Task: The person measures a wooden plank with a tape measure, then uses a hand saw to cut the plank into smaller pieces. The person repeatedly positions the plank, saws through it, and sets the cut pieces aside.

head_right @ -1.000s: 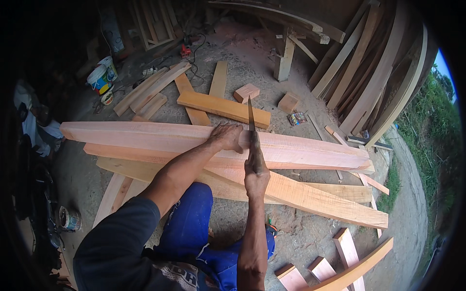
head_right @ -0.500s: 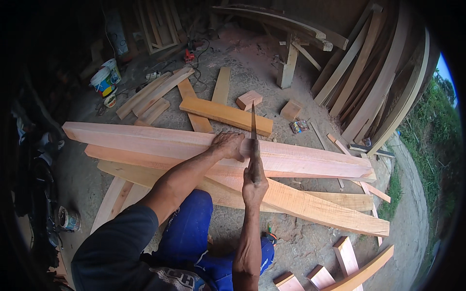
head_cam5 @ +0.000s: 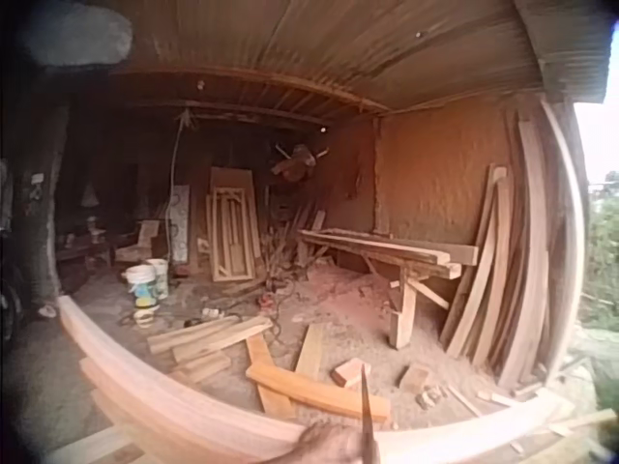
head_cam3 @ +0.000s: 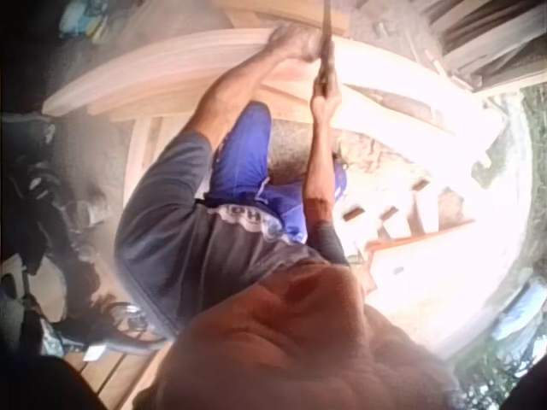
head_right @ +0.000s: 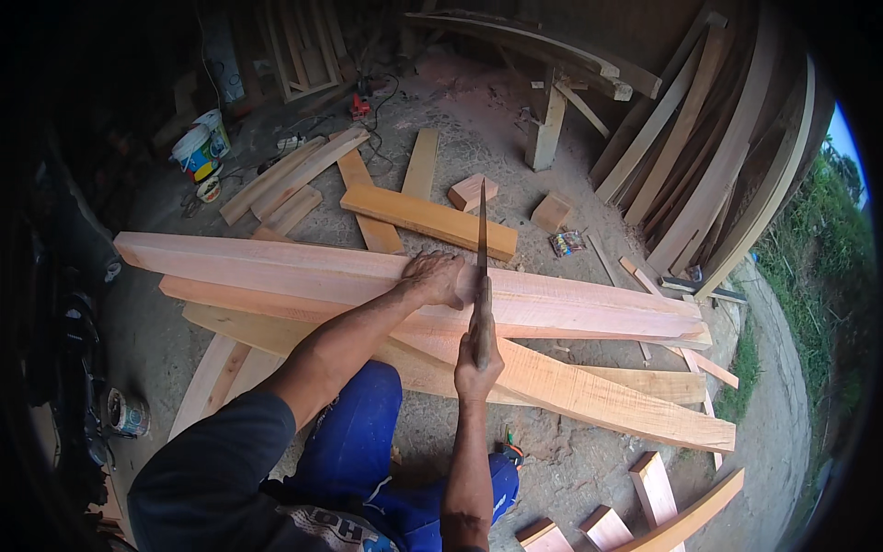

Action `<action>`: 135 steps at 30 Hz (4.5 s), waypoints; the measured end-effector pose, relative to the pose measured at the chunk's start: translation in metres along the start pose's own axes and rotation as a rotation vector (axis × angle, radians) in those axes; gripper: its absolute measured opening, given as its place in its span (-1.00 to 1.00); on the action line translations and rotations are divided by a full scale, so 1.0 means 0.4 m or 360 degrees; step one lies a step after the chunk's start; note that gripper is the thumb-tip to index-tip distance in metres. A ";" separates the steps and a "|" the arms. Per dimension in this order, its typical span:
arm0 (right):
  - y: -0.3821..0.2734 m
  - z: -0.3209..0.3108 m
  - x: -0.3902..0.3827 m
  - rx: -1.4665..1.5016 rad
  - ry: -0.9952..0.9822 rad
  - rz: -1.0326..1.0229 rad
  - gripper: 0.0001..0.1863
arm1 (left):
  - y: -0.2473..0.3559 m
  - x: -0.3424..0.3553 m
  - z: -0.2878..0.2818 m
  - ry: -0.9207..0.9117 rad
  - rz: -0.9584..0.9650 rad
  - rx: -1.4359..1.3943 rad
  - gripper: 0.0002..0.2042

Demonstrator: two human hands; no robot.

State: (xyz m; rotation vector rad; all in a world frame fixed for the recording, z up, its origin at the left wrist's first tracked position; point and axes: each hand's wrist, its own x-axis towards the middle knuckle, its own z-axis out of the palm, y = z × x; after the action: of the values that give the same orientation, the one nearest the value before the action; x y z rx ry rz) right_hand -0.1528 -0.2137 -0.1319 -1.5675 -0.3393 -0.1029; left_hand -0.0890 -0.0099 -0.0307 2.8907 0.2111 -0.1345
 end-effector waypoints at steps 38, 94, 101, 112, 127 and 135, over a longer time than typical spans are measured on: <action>-0.060 -0.069 -0.024 -0.0041 -0.0196 0.0152 -0.47 | -0.002 0.005 0.004 0.0042 0.0017 -0.0048 -0.19; 0.020 -0.804 -0.901 -0.2365 -0.0164 0.0324 -0.35 | -0.317 -0.130 -0.047 0.0035 0.0148 0.0159 -0.08; 0.118 -0.943 -0.919 -0.2537 -0.0616 0.1002 0.06 | -0.320 -0.144 -0.027 0.0121 0.0149 0.0143 -0.04; 0.148 -0.638 -0.447 -0.1468 0.0117 0.0426 -0.22 | -0.290 -0.238 0.001 0.0434 0.0208 0.0217 -0.19; 0.081 -0.117 -0.006 0.1457 0.0819 0.0824 -0.02 | -0.280 -0.455 0.240 0.1225 0.0435 0.0604 -0.62; 0.113 -0.123 -0.001 0.1520 0.0895 0.0902 -0.15 | -0.264 -0.480 0.237 0.1023 0.0334 0.0275 -0.56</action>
State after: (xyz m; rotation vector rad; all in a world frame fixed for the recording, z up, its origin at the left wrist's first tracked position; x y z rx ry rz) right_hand -0.1334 -0.2621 -0.1738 -0.5903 0.4610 0.0608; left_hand -0.3013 0.0432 -0.1258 3.0001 0.0002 0.8561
